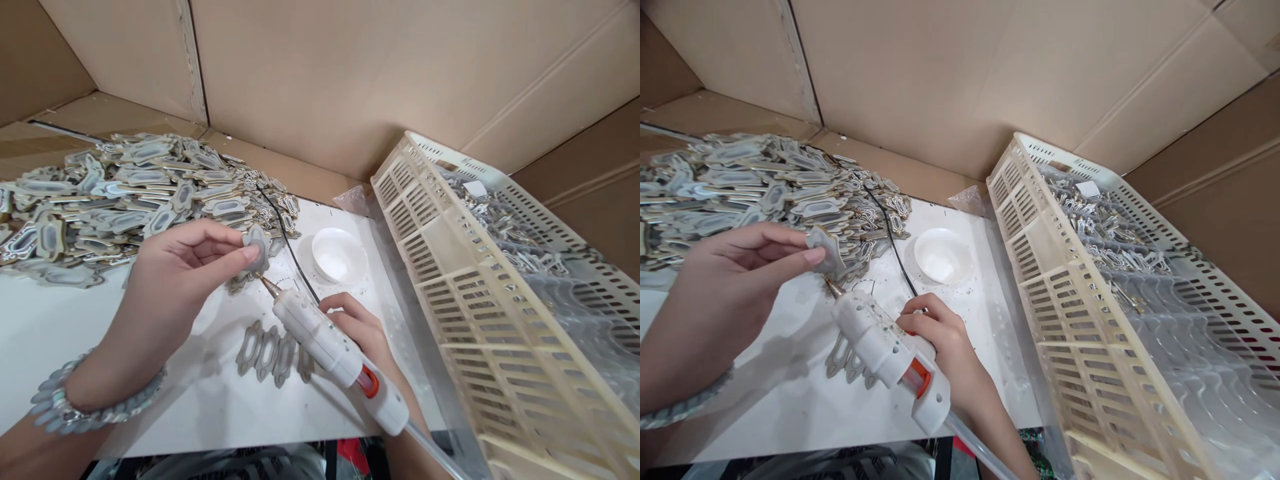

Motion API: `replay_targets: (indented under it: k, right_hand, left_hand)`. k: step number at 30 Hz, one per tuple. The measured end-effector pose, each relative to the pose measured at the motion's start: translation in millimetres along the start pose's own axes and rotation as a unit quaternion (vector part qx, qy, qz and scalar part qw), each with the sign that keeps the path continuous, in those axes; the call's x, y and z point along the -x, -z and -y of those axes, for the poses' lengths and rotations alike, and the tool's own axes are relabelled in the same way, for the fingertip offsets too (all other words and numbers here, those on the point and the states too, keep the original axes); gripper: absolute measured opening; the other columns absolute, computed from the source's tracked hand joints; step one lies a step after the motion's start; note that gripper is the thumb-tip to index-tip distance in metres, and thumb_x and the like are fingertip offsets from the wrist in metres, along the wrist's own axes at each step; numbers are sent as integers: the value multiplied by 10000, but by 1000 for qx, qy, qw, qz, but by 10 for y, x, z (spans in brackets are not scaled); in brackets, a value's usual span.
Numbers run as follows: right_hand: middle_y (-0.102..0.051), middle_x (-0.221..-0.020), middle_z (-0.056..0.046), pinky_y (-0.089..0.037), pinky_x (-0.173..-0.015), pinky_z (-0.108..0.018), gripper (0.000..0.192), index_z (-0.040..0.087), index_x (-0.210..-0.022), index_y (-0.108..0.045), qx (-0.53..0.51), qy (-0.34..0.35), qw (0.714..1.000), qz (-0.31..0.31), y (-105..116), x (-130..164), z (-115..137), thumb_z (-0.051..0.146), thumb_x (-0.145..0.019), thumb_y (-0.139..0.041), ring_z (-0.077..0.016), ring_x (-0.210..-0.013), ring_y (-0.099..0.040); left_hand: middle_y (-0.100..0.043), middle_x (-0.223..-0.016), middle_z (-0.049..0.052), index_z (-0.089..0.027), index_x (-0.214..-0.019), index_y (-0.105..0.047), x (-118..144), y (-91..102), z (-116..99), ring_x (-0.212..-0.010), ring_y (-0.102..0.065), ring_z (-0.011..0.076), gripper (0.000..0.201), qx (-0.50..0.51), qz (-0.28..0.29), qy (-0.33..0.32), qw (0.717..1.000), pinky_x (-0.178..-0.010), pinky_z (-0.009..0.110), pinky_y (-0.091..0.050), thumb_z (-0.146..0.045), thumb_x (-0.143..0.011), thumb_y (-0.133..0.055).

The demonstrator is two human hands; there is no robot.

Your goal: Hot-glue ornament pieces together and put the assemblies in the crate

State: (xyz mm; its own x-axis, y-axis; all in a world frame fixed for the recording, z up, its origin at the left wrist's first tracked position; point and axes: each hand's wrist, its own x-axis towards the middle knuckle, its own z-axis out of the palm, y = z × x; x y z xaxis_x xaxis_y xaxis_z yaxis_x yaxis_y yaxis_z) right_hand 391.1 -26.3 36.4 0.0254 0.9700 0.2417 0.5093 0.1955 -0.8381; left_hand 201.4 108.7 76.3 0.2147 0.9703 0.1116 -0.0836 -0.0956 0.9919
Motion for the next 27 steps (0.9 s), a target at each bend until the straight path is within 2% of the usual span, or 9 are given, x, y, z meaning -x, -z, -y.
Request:
replay_targets:
  k: [6, 10, 14, 20, 27]
  right_hand:
    - [-632, -956, -38, -508, -743, -228, 91, 210, -802, -695, -13, -7, 1000, 9, 15, -8, 7, 152, -821, -628, -142, -782, -622]
    - [-631, -965, -28, -497, -749, -208, 121, 221, -856, -696, -19, -3, 1000, 7, 16, -9, -10, 145, -841, -603, -132, -813, -623]
    - [-628, -968, -24, -498, -749, -213, 117, 207, -725, -644, -31, -13, 999, 15, 26, -7, -32, 134, -814, -622, -124, -799, -619]
    - [-633, -952, -46, -516, -736, -265, 168, 201, -653, -597, -29, -13, 999, 19, 27, -2, -59, 159, -813, -625, -153, -792, -623]
    - [-629, -932, -56, -518, -699, -312, 169, 225, -698, -608, -17, -37, 999, 9, 32, -5, -13, 218, -867, -604, -177, -739, -601]
  left_hand:
    - [-737, -696, -15, -236, -735, -737, 15, 3, 3, -609, -671, 92, 156, 16, 8, 0, 1000, -548, 101, -522, -272, -618, -834]
    - [-736, -699, -17, -238, -752, -740, 24, -17, -9, -614, -680, 98, 152, 30, 10, 4, 999, -558, 111, -537, -257, -629, -827]
    - [-739, -711, -10, -233, -765, -739, 29, -23, -26, -636, -691, 110, 125, 41, 30, 9, 999, -589, 133, -557, -247, -659, -804]
    - [-748, -740, 4, -225, -783, -739, 45, -10, -42, -648, -682, 103, 115, 48, 43, 8, 998, -598, 126, -547, -224, -680, -789]
    - [-741, -723, -25, -259, -769, -741, 46, -15, -35, -663, -697, 102, 118, 59, 46, -15, 997, -602, 112, -557, -205, -679, -794]
